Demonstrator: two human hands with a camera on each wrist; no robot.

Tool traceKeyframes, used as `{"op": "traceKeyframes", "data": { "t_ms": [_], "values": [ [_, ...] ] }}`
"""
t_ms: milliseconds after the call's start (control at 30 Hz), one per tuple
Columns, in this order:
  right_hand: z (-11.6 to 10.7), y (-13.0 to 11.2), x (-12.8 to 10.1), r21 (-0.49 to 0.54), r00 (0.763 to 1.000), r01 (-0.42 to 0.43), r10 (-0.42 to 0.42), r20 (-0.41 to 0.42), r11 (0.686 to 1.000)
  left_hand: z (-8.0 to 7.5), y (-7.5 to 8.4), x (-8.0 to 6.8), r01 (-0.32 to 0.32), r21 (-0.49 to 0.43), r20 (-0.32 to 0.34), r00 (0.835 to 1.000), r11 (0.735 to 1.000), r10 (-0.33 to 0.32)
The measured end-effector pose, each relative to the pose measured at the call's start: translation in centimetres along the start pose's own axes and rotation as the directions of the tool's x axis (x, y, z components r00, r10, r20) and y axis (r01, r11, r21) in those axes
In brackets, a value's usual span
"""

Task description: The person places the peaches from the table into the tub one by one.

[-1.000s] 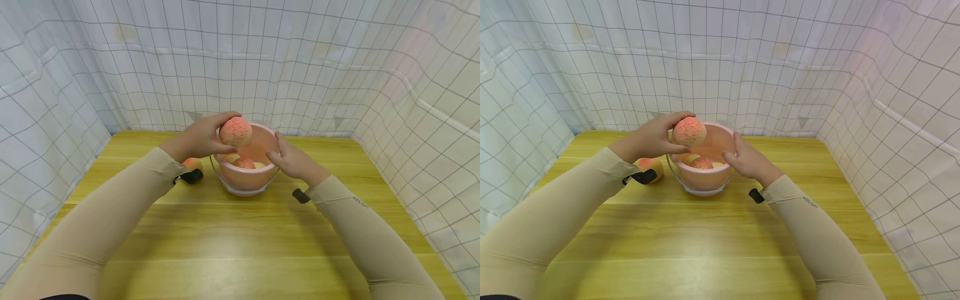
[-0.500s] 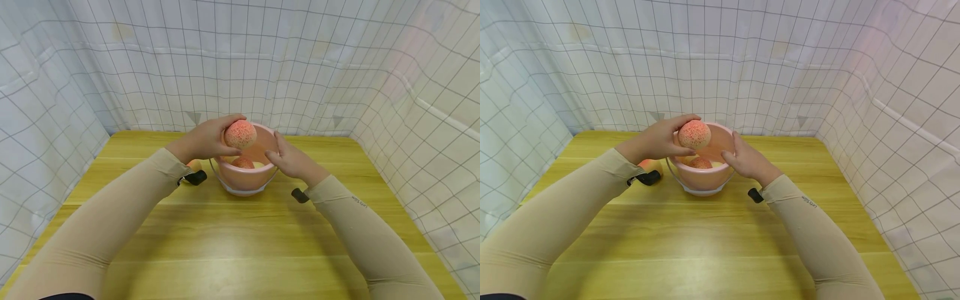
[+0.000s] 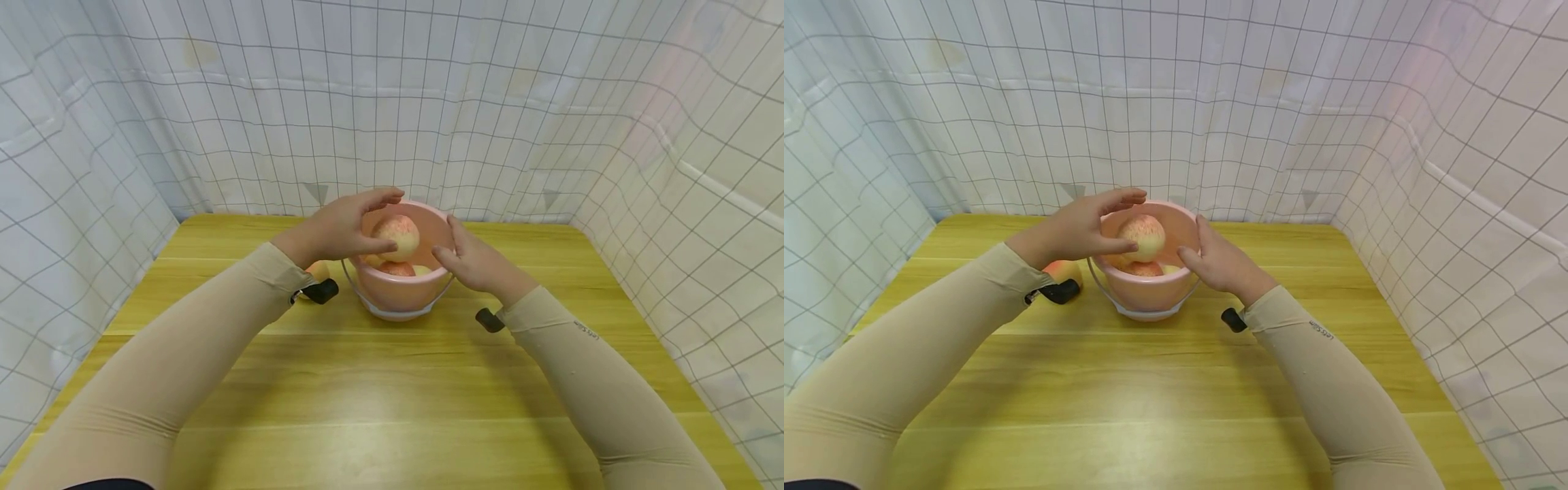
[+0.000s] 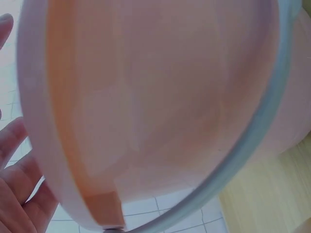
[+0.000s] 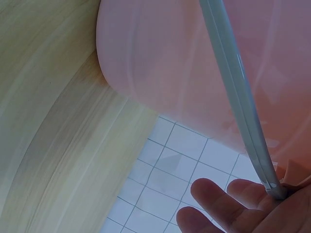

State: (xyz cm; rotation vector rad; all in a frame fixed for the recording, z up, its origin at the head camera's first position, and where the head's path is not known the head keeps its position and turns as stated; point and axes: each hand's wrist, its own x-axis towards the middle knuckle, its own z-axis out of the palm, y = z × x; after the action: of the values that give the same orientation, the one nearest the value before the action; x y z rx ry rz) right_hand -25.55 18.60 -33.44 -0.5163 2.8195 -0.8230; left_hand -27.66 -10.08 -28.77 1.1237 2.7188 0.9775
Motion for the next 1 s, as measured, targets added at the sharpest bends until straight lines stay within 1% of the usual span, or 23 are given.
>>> {"op": "traceKeyframes", "data": {
  "t_ms": [167, 400, 733, 1000],
  "values": [
    [0.0, 0.1, 0.0, 0.003, 1.000, -0.001, 0.001, 0.007, 1.000, -0.2, 0.1, -0.2, 0.014, 0.007, -0.010, 1.000, 1.000, -0.014],
    [0.0, 0.1, 0.0, 0.010, 1.000, 0.000, -0.001, 0.008, 1.000, -0.1, -0.3, -0.4, -0.004, -0.004, -0.007, 1.000, 1.000, 0.003],
    [0.2, 0.1, 0.0, 0.010, 1.000, -0.005, 0.005, -0.007, 1.000, -0.4, -1.2, -1.2, 0.042, -0.016, -0.016, 0.999, 0.999, -0.042],
    [0.2, 0.2, 0.0, 0.005, 1.000, 0.001, -0.001, -0.008, 1.000, -1.2, -2.3, -2.6, 0.055, 0.055, -0.040, 0.998, 0.997, -0.052]
  ]
}}
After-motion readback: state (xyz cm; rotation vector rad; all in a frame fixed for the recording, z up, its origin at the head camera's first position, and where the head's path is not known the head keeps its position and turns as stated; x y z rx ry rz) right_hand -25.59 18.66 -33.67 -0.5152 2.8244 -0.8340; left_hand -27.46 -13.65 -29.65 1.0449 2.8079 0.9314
